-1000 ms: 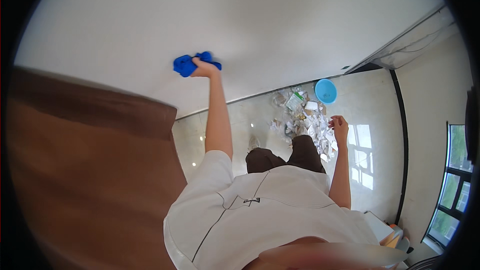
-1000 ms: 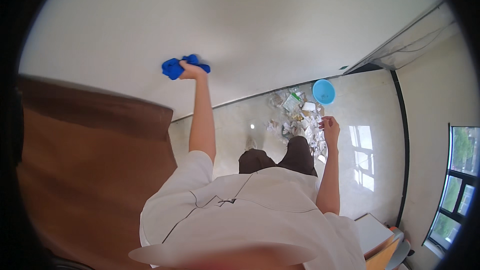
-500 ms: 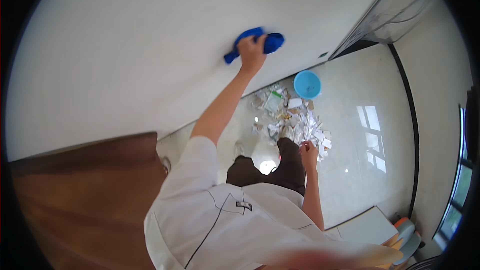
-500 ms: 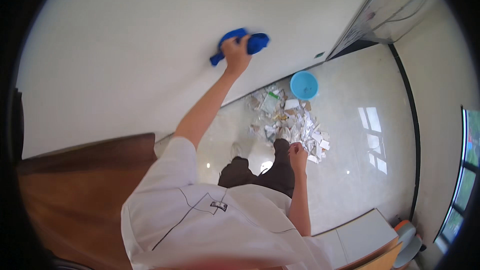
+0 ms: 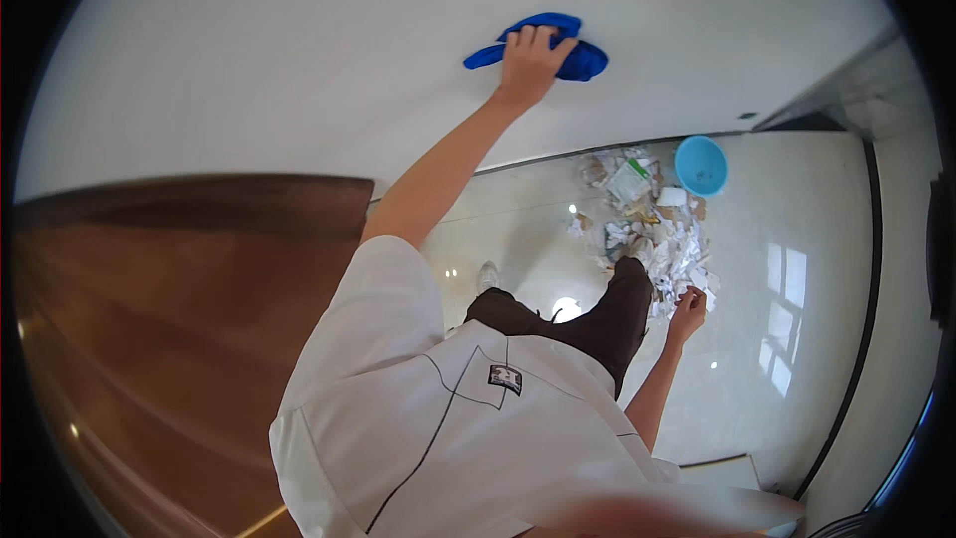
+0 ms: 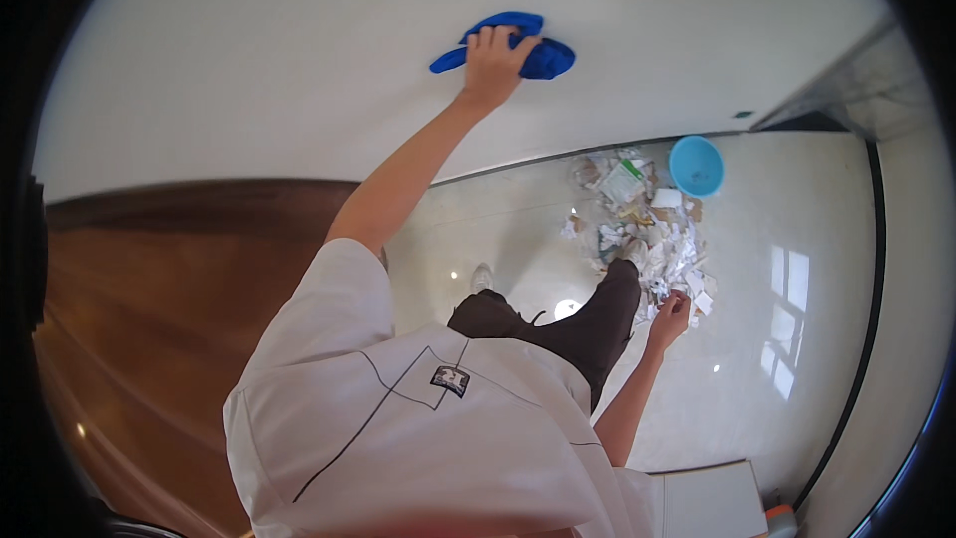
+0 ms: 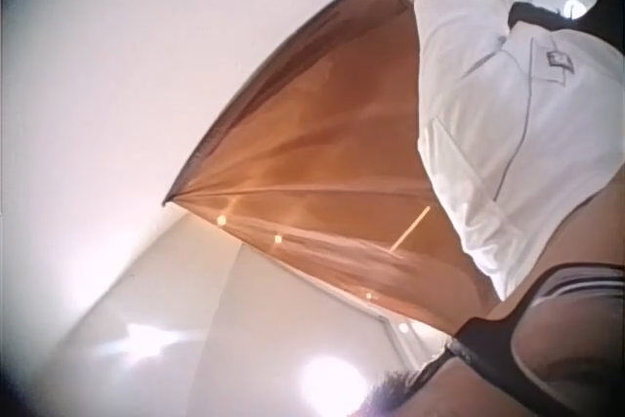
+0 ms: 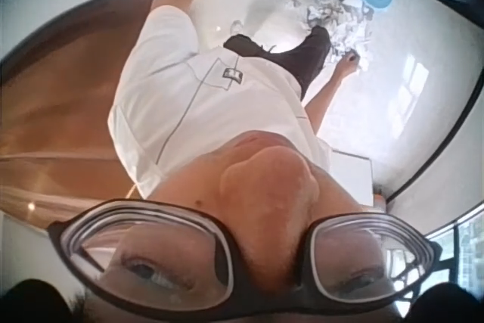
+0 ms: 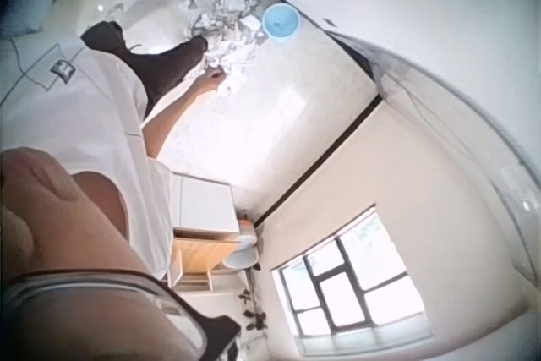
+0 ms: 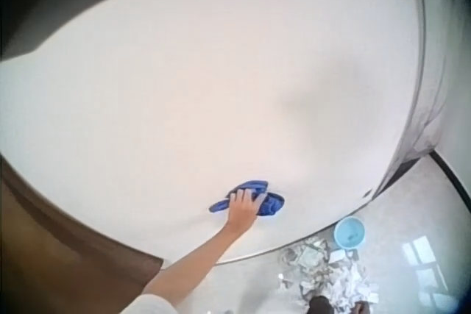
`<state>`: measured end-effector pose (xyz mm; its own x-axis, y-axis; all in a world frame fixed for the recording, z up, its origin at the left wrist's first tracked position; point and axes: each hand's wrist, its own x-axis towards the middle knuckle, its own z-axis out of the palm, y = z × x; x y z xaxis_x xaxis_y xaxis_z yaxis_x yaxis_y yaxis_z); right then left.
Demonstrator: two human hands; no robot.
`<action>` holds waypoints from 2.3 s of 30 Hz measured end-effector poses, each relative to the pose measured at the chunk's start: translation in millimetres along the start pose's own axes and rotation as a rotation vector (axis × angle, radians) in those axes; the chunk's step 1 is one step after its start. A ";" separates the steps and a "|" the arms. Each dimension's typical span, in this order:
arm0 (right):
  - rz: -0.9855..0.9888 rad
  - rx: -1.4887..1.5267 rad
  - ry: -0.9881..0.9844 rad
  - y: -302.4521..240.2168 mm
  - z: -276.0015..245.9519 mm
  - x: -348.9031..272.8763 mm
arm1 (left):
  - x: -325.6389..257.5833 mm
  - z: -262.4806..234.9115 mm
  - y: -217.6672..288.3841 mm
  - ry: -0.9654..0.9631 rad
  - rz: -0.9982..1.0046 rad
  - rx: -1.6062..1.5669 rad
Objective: The recorder uses a blue cloth to wipe and clean a white wall surface.
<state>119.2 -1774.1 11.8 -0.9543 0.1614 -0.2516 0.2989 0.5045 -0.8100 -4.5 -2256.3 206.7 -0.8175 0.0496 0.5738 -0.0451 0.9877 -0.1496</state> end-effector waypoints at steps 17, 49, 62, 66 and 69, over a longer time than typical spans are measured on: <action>-0.365 -0.186 -0.077 -106.8 127.9 -237.5 | -442.8 -104.4 -347.1 0.522 -1.083 -0.321; -0.921 0.383 -0.370 -234.6 262.2 -113.3 | -87.6 51.2 -20.1 0.588 -0.227 -0.169; -0.829 0.048 -0.431 -117.0 307.7 -113.1 | -336.5 -14.5 -254.9 0.598 -0.745 -0.031; -0.836 -0.014 -0.623 -96.1 333.2 -136.5 | -460.7 -8.0 -351.0 1.167 -1.475 -0.925; -0.768 0.019 -0.716 -96.4 327.9 -157.7 | -501.9 31.3 -358.8 1.123 -1.632 -0.928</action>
<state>239.6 -2126.4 -44.2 -0.6688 -0.7386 0.0844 -0.3820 0.2441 -0.8913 403.9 -2640.3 -52.9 0.2374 -0.9671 -0.0918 0.3369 -0.0067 0.9415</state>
